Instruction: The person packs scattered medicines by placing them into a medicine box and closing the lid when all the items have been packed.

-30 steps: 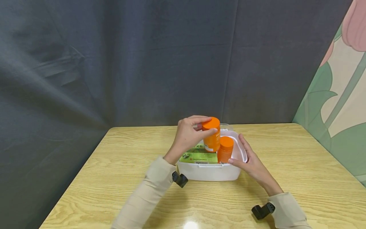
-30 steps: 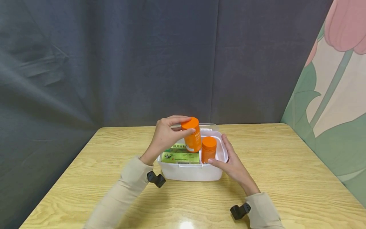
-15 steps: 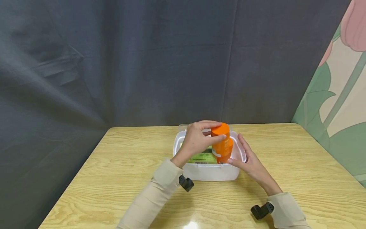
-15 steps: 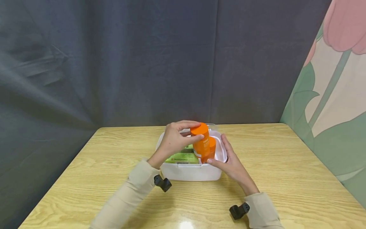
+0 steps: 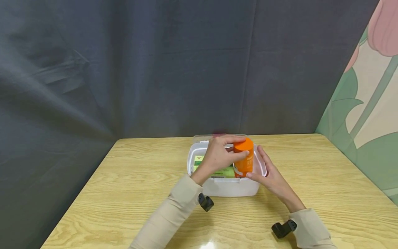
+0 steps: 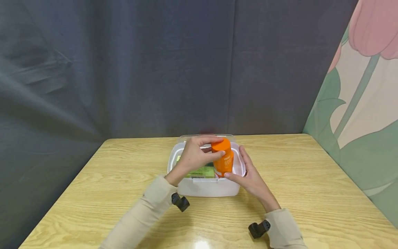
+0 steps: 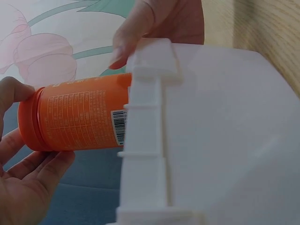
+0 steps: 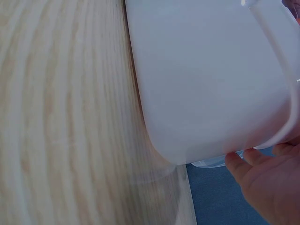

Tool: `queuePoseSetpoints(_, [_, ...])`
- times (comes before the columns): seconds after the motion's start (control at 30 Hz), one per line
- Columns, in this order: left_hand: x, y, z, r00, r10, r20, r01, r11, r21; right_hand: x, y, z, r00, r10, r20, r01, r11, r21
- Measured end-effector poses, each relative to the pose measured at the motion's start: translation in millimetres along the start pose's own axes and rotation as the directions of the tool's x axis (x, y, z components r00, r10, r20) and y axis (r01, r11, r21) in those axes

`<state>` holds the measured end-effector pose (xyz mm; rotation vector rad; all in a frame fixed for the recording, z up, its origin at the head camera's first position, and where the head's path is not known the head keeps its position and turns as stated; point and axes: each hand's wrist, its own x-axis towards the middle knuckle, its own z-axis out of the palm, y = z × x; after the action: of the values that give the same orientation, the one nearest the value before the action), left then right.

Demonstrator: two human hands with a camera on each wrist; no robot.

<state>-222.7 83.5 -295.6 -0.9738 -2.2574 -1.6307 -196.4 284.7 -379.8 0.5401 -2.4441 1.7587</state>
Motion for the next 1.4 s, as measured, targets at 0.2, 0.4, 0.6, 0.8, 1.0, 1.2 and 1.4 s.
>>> queuePoseSetpoints(0.2, [-1.1, -3.7, 6.7, 0.999, -0.034, 0.025, 0.034, 0.999, 0.019, 1, 1, -0.1, 1.0, -0.008, -0.004, 0.008, 1.0, 0.009])
queuePoseSetpoints(0.4, [-3.8, -5.6, 12.6, 0.994, -0.086, 0.068, 0.081, 0.994, 0.073, 1, 0, -0.3, 1.0, -0.006, 0.002, 0.006, 1.0, 0.016])
queuePoseSetpoints(0.6, [-4.8, -9.4, 17.0, 0.992, -0.076, 0.096, 0.062, 0.988, 0.142, 1, -2, -0.5, 1.0, 0.026, 0.006, -0.026, 0.999, -0.02])
queuePoseSetpoints(0.8, [-4.2, -12.7, 19.0, 0.991, -0.074, 0.112, 0.049, 0.977, 0.206, 1, -1, -1.0, 1.0, 0.022, 0.009, -0.022, 1.0, -0.016])
queuePoseSetpoints(1.0, [-5.0, -15.0, 20.7, 0.985, -0.113, 0.131, 0.074, 0.959, 0.273, 1, 2, -1.3, 1.0, 0.013, 0.006, -0.013, 1.0, -0.02])
queuePoseSetpoints(1.2, [-5.9, -19.1, 22.0, 0.979, -0.123, 0.162, 0.07, 0.953, 0.295, 1, 2, -1.5, 1.0, 0.007, 0.005, -0.007, 1.0, -0.013])
queuePoseSetpoints(1.4, [-7.0, -21.0, 22.4, 0.973, -0.144, 0.183, 0.078, 0.941, 0.328, 0, 1, -1.1, 1.0, 0.014, 0.009, -0.014, 1.0, -0.011])
